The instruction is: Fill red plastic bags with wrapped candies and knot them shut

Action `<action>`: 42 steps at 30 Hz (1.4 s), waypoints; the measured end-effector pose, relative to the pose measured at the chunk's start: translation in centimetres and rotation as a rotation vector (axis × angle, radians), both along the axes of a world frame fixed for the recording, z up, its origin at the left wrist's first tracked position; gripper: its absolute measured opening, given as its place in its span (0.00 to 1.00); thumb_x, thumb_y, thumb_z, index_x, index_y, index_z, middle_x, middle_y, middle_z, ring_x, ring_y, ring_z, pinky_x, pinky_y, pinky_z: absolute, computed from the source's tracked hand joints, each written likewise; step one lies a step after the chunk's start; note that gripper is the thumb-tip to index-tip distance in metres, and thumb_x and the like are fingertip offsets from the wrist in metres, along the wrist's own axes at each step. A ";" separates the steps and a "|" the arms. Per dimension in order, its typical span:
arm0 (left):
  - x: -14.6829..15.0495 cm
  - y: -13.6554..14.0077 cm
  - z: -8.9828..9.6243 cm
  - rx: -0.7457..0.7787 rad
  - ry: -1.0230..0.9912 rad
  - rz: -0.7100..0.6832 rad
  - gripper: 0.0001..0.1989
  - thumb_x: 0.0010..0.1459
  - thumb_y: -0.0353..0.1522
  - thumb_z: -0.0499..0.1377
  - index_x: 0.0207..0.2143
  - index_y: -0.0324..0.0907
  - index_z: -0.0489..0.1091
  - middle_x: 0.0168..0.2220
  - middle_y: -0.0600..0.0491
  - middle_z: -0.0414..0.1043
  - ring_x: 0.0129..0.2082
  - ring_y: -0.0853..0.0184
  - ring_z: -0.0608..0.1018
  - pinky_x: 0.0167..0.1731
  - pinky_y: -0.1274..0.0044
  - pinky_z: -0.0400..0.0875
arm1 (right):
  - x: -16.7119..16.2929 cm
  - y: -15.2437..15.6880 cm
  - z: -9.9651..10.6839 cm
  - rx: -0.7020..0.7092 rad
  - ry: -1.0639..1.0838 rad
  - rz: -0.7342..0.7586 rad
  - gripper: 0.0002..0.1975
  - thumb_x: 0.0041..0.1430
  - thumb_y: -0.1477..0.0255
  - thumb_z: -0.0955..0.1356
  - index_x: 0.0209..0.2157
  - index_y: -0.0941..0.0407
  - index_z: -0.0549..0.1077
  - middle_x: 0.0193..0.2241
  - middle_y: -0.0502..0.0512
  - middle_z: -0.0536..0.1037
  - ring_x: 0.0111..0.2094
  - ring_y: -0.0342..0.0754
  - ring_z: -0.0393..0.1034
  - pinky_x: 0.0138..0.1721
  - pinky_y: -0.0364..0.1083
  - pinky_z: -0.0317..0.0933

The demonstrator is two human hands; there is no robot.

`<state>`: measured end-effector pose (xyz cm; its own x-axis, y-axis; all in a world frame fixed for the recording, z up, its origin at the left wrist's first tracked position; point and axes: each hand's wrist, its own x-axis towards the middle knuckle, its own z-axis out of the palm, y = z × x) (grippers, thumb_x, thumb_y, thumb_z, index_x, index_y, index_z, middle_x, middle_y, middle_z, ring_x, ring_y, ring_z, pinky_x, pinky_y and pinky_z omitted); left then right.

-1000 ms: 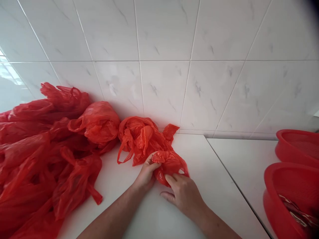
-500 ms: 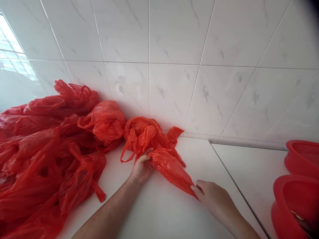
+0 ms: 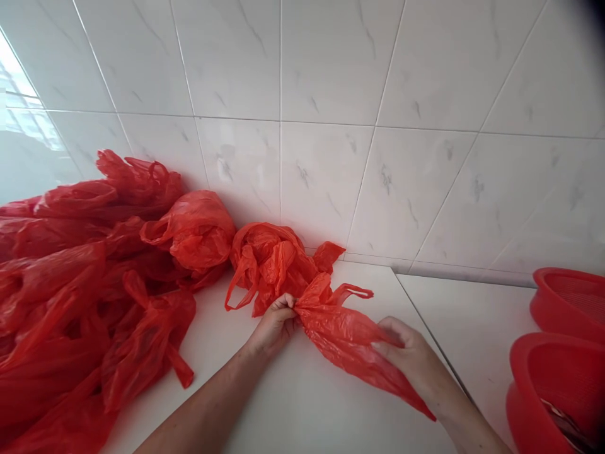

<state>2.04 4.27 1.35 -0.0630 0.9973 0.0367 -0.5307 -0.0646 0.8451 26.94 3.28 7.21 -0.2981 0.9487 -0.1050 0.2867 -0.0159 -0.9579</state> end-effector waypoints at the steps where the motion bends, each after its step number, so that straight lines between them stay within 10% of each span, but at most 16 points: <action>1: 0.0 0.0 0.1 0.004 0.028 0.038 0.08 0.43 0.26 0.58 0.26 0.42 0.61 0.27 0.57 0.66 0.26 0.72 0.69 0.30 0.79 0.65 | 0.5 0.3 0.2 0.046 -0.046 -0.042 0.08 0.51 0.64 0.65 0.30 0.54 0.69 0.26 0.49 0.75 0.26 0.47 0.70 0.27 0.43 0.62; 6: 1.3 -1.0 1.4 0.047 0.206 0.211 0.06 0.52 0.33 0.60 0.28 0.42 0.66 0.29 0.56 0.64 0.28 0.72 0.67 0.29 0.81 0.62 | 1.5 0.4 -0.3 0.682 -0.409 -0.216 0.08 0.55 0.68 0.63 0.35 0.52 0.73 0.29 0.53 0.75 0.28 0.48 0.68 0.29 0.45 0.62; 11: 3.5 -2.5 2.0 0.059 0.302 -0.033 0.15 0.54 0.45 0.58 0.35 0.42 0.67 0.29 0.55 0.67 0.23 0.71 0.69 0.19 0.80 0.59 | -1.7 -1.8 -2.3 1.249 -0.617 0.060 0.14 0.58 0.79 0.60 0.38 0.52 0.75 0.21 0.52 0.70 0.25 0.47 0.64 0.28 0.45 0.59; 18: 4.8 -2.4 0.7 -0.086 0.153 -0.068 0.11 0.46 0.33 0.67 0.26 0.39 0.66 0.25 0.56 0.68 0.23 0.73 0.70 0.24 0.81 0.63 | -3.9 -2.9 -4.0 0.685 -0.679 0.298 0.10 0.53 0.76 0.67 0.37 0.52 0.74 0.26 0.50 0.75 0.27 0.47 0.68 0.29 0.43 0.60; 25: 3.5 -1.4 0.7 -0.130 -0.091 -0.017 0.10 0.51 0.36 0.62 0.33 0.41 0.67 0.33 0.52 0.72 0.31 0.68 0.75 0.33 0.76 0.69 | -2.4 -1.7 -2.8 0.084 -0.278 0.393 0.14 0.62 0.58 0.60 0.34 0.53 0.66 0.19 0.43 0.61 0.20 0.40 0.53 0.23 0.40 0.49; 34: 5.3 -2.6 1.3 -0.155 -0.187 -0.164 0.11 0.50 0.32 0.63 0.37 0.39 0.71 0.34 0.48 0.76 0.32 0.65 0.77 0.38 0.74 0.69 | -3.7 -1.3 -4.0 0.014 -0.067 0.035 0.23 0.58 0.62 0.61 0.55 0.53 0.63 0.37 0.54 0.74 0.37 0.49 0.70 0.37 0.46 0.63; 42: 6.0 -3.1 1.7 -0.347 -0.051 -0.293 0.10 0.45 0.26 0.58 0.34 0.38 0.69 0.29 0.50 0.72 0.25 0.68 0.74 0.26 0.78 0.66 | -3.1 0.2 -4.9 0.371 -0.113 -0.265 0.08 0.57 0.65 0.63 0.28 0.54 0.65 0.27 0.53 0.69 0.29 0.49 0.65 0.30 0.48 0.63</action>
<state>8.03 1.15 3.04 0.2302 0.9260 -0.2991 -0.5259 0.3770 0.7624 23.82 3.43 2.27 -0.0471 0.9702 0.2376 0.4219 0.2349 -0.8757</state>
